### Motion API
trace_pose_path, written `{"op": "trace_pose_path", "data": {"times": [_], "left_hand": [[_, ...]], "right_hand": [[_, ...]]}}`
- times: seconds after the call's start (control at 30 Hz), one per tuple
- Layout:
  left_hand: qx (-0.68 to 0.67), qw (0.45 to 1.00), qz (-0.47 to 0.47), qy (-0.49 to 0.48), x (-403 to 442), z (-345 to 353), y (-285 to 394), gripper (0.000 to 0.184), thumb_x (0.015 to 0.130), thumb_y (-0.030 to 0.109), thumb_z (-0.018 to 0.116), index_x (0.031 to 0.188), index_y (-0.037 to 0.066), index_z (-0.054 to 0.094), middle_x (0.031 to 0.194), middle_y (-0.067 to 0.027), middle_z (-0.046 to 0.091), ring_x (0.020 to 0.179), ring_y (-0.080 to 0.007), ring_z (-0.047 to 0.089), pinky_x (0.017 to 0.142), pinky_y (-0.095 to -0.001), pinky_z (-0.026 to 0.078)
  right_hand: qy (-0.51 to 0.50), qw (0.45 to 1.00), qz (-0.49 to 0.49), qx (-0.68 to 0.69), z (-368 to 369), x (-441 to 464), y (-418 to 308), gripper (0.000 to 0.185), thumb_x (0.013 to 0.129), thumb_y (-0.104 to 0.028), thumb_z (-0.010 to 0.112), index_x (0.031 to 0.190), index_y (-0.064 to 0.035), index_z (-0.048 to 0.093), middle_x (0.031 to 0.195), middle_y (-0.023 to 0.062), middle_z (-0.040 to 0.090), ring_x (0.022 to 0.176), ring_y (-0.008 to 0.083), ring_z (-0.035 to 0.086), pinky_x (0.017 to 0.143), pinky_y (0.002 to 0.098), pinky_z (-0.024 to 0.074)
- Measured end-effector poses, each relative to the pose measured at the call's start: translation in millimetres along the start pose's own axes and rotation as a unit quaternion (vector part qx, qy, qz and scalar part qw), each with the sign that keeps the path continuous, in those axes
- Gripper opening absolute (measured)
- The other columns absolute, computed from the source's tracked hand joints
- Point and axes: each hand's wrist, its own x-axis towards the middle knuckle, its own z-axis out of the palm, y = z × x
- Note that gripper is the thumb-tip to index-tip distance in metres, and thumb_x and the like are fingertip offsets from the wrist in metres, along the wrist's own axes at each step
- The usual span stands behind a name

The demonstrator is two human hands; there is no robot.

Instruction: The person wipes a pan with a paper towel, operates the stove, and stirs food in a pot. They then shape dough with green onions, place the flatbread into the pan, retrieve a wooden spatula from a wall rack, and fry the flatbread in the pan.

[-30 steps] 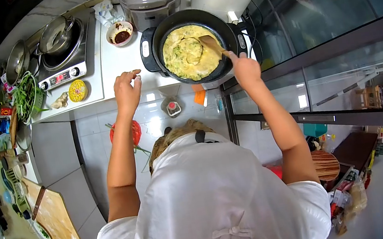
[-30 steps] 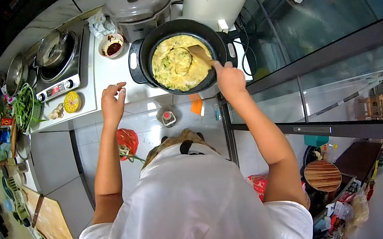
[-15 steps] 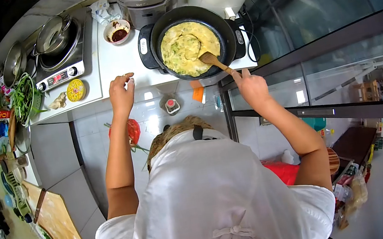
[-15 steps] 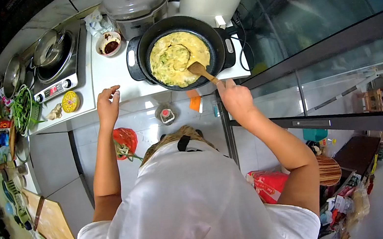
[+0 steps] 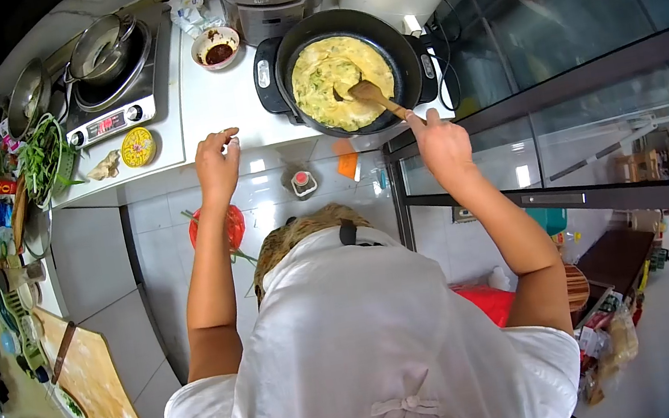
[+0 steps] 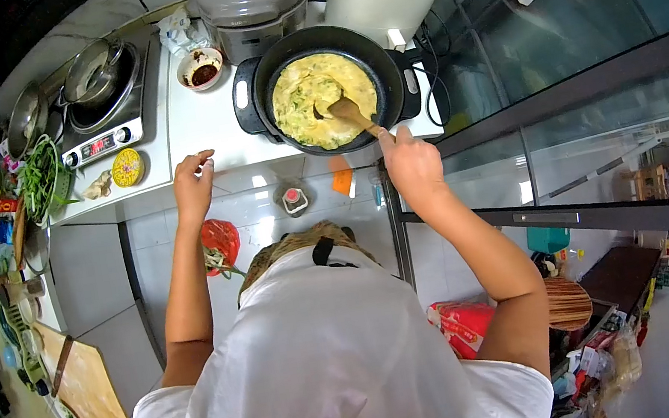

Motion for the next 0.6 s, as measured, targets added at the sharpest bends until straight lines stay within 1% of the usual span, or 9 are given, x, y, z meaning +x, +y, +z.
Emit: {"op": "trace_pose_path", "data": {"times": [0.07, 0.1, 0.17, 0.23, 0.33, 0.37, 0.47, 0.57, 0.6], "left_hand": [[0.005, 1.000, 0.001, 0.007, -3.9, 1.3, -10.9, 0.019, 0.079, 0.011, 0.058, 0.095, 0.007, 0.067, 0.082, -0.0095, 0.062, 0.076, -0.0237, 0.054, 0.073, -0.0349, 0.045], [0.005, 1.000, -0.007, 0.000, -5.9, 1.5, -12.3, 0.019, 0.079, 0.010, 0.058, 0.095, 0.007, 0.067, 0.083, -0.0091, 0.062, 0.076, -0.0227, 0.054, 0.072, -0.0338, 0.045], [0.009, 1.000, -0.023, -0.015, -11.2, -1.5, -14.1, 0.019, 0.080, 0.009, 0.058, 0.097, 0.007, 0.067, 0.085, -0.0082, 0.063, 0.076, -0.0207, 0.054, 0.071, -0.0315, 0.045], [0.011, 1.000, -0.014, -0.014, -13.6, -6.6, -14.5, 0.019, 0.080, 0.009, 0.058, 0.097, 0.007, 0.067, 0.085, -0.0083, 0.063, 0.076, -0.0205, 0.054, 0.071, -0.0314, 0.045], [0.021, 1.000, -0.021, -0.010, -20.1, -12.8, -22.0, 0.019, 0.080, 0.009, 0.058, 0.097, 0.006, 0.067, 0.085, -0.0085, 0.063, 0.075, -0.0208, 0.055, 0.070, -0.0309, 0.045], [0.024, 0.999, -0.023, -0.010, -21.8, -13.6, -25.7, 0.019, 0.080, 0.009, 0.057, 0.097, 0.006, 0.067, 0.084, -0.0086, 0.063, 0.075, -0.0210, 0.055, 0.070, -0.0307, 0.045], [0.006, 1.000, -0.022, -0.010, -28.3, -14.5, -34.4, 0.019, 0.081, 0.008, 0.057, 0.097, 0.006, 0.067, 0.085, -0.0095, 0.063, 0.074, -0.0212, 0.056, 0.070, -0.0305, 0.046], [0.005, 0.999, -0.037, 0.006, -39.6, -21.6, -33.7, 0.020, 0.081, 0.007, 0.057, 0.098, 0.005, 0.067, 0.085, -0.0104, 0.063, 0.073, -0.0210, 0.056, 0.069, -0.0305, 0.046], [0.001, 0.999, -0.049, 0.012, -44.1, -26.1, -31.3, 0.019, 0.080, 0.008, 0.057, 0.097, 0.005, 0.066, 0.083, -0.0108, 0.062, 0.073, -0.0223, 0.055, 0.070, -0.0322, 0.045]], "right_hand": [[0.001, 1.000, 0.001, 0.000, -7.2, -5.4, -3.2, 0.032, 0.081, -0.009, 0.051, 0.113, -0.0093, 0.057, 0.078, 0.0097, 0.055, 0.057, 0.0230, 0.063, 0.048, 0.0321, 0.0508], [-0.026, 1.000, -0.011, 0.005, -2.2, -6.2, -5.7, 0.033, 0.081, -0.010, 0.050, 0.114, -0.0096, 0.057, 0.081, 0.0103, 0.055, 0.057, 0.0234, 0.063, 0.049, 0.0320, 0.0508], [-0.045, 0.999, -0.013, 0.011, 18.4, -5.9, -8.3, 0.039, 0.079, -0.008, 0.051, 0.118, -0.0136, 0.056, 0.082, 0.0108, 0.055, 0.058, 0.0248, 0.062, 0.049, 0.0336, 0.0501], [-0.061, 0.998, -0.002, 0.021, 9.9, -1.6, -12.7, 0.042, 0.078, -0.007, 0.052, 0.119, -0.0165, 0.056, 0.082, 0.0112, 0.055, 0.059, 0.0259, 0.062, 0.051, 0.0347, 0.0497], [-0.054, 0.998, 0.019, 0.034, -18.6, -5.0, -21.0, 0.043, 0.078, -0.007, 0.052, 0.119, -0.0172, 0.056, 0.081, 0.0110, 0.055, 0.060, 0.0260, 0.062, 0.052, 0.0347, 0.0496], [-0.026, 0.999, -0.010, 0.033, -21.2, -6.3, -22.8, 0.036, 0.079, -0.009, 0.053, 0.114, -0.0110, 0.057, 0.079, 0.0128, 0.056, 0.058, 0.0247, 0.063, 0.049, 0.0329, 0.0505], [-0.016, 0.999, -0.040, 0.028, 9.0, -4.0, -30.9, 0.034, 0.079, -0.009, 0.053, 0.112, -0.0111, 0.059, 0.079, 0.0124, 0.057, 0.059, 0.0252, 0.063, 0.049, 0.0329, 0.0502], [-0.033, 0.999, -0.006, 0.034, -10.7, -1.4, -22.8, 0.034, 0.079, -0.009, 0.051, 0.112, -0.0145, 0.061, 0.081, 0.0120, 0.058, 0.061, 0.0271, 0.063, 0.053, 0.0357, 0.0509], [-0.032, 0.999, 0.000, 0.034, -18.3, -1.7, -17.4, 0.034, 0.080, -0.010, 0.051, 0.112, -0.0153, 0.061, 0.082, 0.0120, 0.059, 0.061, 0.0275, 0.063, 0.054, 0.0364, 0.0510]]}}
